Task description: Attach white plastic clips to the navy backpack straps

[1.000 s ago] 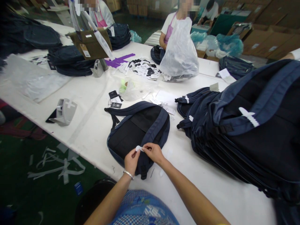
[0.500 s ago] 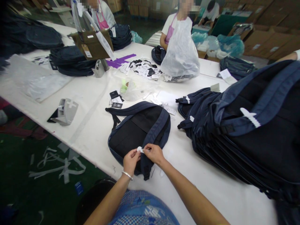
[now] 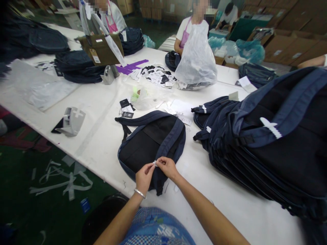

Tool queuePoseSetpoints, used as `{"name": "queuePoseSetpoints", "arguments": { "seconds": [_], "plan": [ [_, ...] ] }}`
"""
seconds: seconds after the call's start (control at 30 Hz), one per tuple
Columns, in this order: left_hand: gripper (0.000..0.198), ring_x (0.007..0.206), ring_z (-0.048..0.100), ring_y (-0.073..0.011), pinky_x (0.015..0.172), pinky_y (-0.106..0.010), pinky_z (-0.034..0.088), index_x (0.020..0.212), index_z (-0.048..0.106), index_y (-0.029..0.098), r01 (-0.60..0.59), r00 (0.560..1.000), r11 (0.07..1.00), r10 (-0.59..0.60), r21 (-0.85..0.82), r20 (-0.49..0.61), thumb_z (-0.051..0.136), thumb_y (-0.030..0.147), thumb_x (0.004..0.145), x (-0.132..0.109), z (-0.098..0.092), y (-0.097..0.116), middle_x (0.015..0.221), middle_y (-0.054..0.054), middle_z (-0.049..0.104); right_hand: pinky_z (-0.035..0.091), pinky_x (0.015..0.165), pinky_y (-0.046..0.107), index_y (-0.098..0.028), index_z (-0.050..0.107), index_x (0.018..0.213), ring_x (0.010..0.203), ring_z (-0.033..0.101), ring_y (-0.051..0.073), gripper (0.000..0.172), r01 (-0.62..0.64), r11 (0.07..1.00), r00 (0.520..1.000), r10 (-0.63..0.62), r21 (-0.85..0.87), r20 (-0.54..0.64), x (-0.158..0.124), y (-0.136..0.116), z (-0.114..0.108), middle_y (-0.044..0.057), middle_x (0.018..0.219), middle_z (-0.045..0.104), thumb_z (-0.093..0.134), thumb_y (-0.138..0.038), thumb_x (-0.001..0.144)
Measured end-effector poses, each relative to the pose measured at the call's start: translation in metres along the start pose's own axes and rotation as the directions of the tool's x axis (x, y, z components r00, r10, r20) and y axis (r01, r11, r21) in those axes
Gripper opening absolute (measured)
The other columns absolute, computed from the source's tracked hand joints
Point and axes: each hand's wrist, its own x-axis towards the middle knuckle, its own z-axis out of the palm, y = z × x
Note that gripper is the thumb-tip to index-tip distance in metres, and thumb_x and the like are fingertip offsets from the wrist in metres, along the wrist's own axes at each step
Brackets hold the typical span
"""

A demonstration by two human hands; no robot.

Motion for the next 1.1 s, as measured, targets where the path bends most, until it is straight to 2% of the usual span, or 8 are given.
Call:
{"name": "queuePoseSetpoints", "arguments": {
  "seconds": [0.1, 0.2, 0.37, 0.57, 0.7, 0.83, 0.97, 1.1],
  "plan": [
    [0.025, 0.080, 0.067, -0.0208, 0.077, -0.030, 0.052, 0.089, 0.071, 0.020, 0.018, 1.000, 1.000, -0.018, 0.008, 0.016, 0.062, 0.041, 0.079, 0.005, -0.003, -0.003, 0.085, -0.008, 0.072, 0.038, 0.054, 0.022, -0.017, 0.064, 0.079, 0.058, 0.051, 0.012, 0.028, 0.014, 0.999, 1.000, -0.015, 0.034, 0.010, 0.000, 0.001, -0.001, 0.000, 0.066, 0.060, 0.058, -0.045, 0.078],
    [0.030, 0.078, 0.067, -0.0209, 0.071, -0.030, 0.053, 0.096, 0.068, 0.018, 0.050, 0.998, 0.998, -0.049, -0.023, 0.042, 0.066, 0.041, 0.076, 0.014, -0.004, -0.006, 0.084, -0.009, 0.072, 0.039, 0.056, 0.022, -0.020, 0.061, 0.081, 0.059, 0.050, 0.012, 0.026, 0.043, 0.998, 0.999, -0.043, 0.037, -0.004, 0.002, -0.001, -0.001, -0.002, 0.067, 0.058, 0.061, -0.045, 0.077],
    [0.027, 0.075, 0.066, -0.0198, 0.065, -0.027, 0.052, 0.084, 0.070, 0.017, 0.054, 0.995, 0.999, -0.054, 0.000, 0.084, 0.070, 0.040, 0.072, 0.024, -0.007, -0.007, 0.082, -0.009, 0.071, 0.041, 0.059, 0.024, -0.021, 0.058, 0.082, 0.061, 0.051, 0.013, 0.023, 0.121, 0.993, 0.993, -0.121, -0.008, 0.011, -0.002, -0.009, -0.003, -0.002, 0.069, 0.057, 0.057, -0.044, 0.081],
    [0.024, 0.076, 0.064, -0.0177, 0.075, -0.028, 0.050, 0.088, 0.070, 0.019, 0.010, 0.998, 1.000, -0.011, 0.018, 0.066, 0.073, 0.031, 0.068, 0.026, -0.010, -0.001, 0.081, -0.006, 0.069, 0.043, 0.068, 0.028, -0.023, 0.060, 0.090, 0.065, 0.051, 0.013, 0.019, 0.199, 0.946, 0.962, -0.239, -0.255, -0.134, -0.022, -0.019, 0.004, 0.004, 0.093, 0.056, 0.060, -0.040, 0.082],
    [0.027, 0.076, 0.063, -0.0169, 0.076, -0.028, 0.050, 0.091, 0.069, 0.017, 0.041, 0.996, 0.997, -0.036, -0.061, 0.082, 0.073, 0.029, 0.068, 0.025, -0.009, -0.002, 0.081, -0.006, 0.068, 0.044, 0.066, 0.028, -0.022, 0.063, 0.084, 0.065, 0.051, 0.014, 0.018, 0.135, 0.959, 0.963, -0.186, -0.249, -0.194, -0.023, -0.016, 0.013, 0.004, 0.090, 0.055, 0.055, -0.039, 0.085],
    [0.037, 0.079, 0.063, -0.0143, 0.078, -0.026, 0.048, 0.102, 0.064, 0.016, 0.120, 0.992, 0.968, -0.107, -0.219, 0.071, 0.075, 0.027, 0.068, 0.025, -0.008, -0.008, 0.083, -0.005, 0.067, 0.046, 0.074, 0.030, -0.021, 0.065, 0.079, 0.073, 0.054, 0.013, 0.018, 0.092, 0.988, 0.953, -0.122, -0.120, -0.276, -0.019, -0.008, 0.019, 0.006, 0.112, 0.052, 0.057, -0.036, 0.082],
    [0.045, 0.076, 0.063, -0.0120, 0.074, -0.024, 0.049, 0.108, 0.058, 0.016, 0.246, 0.969, 0.879, -0.224, -0.409, 0.100, 0.076, 0.027, 0.068, 0.026, -0.004, -0.017, 0.088, -0.005, 0.066, 0.045, 0.083, 0.032, -0.019, 0.064, 0.068, 0.086, 0.057, 0.017, 0.016, 0.011, 0.998, 0.959, 0.007, 0.060, -0.283, -0.013, -0.005, 0.021, 0.007, 0.115, 0.053, 0.059, -0.031, 0.077],
    [0.047, 0.075, 0.063, -0.0102, 0.072, -0.022, 0.050, 0.107, 0.056, 0.018, 0.323, 0.946, 0.769, -0.262, -0.552, 0.190, 0.077, 0.028, 0.067, 0.026, -0.001, -0.024, 0.090, -0.004, 0.066, 0.040, 0.095, 0.034, -0.018, 0.062, 0.064, 0.106, 0.055, 0.021, 0.016, -0.008, 0.996, 0.960, 0.034, 0.094, -0.276, -0.008, -0.008, 0.022, 0.007, 0.110, 0.056, 0.057, -0.027, 0.077]
  ]
}}
